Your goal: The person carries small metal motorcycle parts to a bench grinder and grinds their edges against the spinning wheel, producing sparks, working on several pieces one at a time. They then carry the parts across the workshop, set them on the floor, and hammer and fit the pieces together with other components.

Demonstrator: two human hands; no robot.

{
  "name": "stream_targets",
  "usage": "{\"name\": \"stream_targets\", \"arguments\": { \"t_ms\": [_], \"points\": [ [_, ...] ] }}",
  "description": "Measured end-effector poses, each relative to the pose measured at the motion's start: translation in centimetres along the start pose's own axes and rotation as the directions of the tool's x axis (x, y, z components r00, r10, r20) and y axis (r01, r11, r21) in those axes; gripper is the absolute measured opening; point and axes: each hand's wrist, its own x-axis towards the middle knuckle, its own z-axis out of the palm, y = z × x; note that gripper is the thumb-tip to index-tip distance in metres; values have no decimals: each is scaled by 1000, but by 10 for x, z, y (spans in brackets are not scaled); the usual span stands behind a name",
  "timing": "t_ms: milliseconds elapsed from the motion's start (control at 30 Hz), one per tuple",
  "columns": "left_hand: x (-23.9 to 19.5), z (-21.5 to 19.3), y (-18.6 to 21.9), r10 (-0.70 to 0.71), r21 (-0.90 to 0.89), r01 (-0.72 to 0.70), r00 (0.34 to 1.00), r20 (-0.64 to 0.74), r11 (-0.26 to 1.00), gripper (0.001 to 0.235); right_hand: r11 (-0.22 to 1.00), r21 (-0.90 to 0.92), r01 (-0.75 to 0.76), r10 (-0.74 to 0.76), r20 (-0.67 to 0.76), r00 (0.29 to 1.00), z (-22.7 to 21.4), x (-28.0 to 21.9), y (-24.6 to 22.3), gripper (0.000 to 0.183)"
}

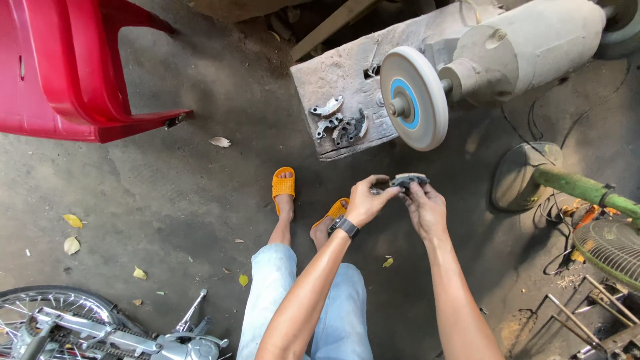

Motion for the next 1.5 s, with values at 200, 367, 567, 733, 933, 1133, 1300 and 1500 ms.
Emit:
{"name": "stream_targets", "arguments": {
  "t_ms": [200,367,567,733,933,1133,1300,1500],
  "points": [
    [23,30,-1,-153,-269,113,979,-134,957,32,997,20,68,-68,9,998,22,32,-15,22],
    [43,43,9,-205,-409,95,950,-235,908,26,993,-4,118,-118,2,993,31,44,-29,21],
    [50,42,16,-248,-353,150,936,-250,924,23,989,-56,137,-137,-10,990,28,56,-30,21],
    [48,44,12,-217,-384,105,940,-263,917,20,991,-40,131,-132,-10,991,31,51,-33,22],
    [49,44,17,-230,-386,120,940,-251,915,18,985,-64,161,-163,-34,986,26,52,-33,21],
    [51,49,14,-221,-393,115,946,-237,912,17,980,-87,181,-187,-57,981,27,50,-37,21],
    [51,51,14,-202,-403,96,953,-228,910,17,978,-91,187,-194,-75,978,33,40,-44,20],
    [54,55,14,-213,-449,101,955,-206,888,17,969,-90,229,-236,-73,969,26,41,-42,16]
  ]
}}
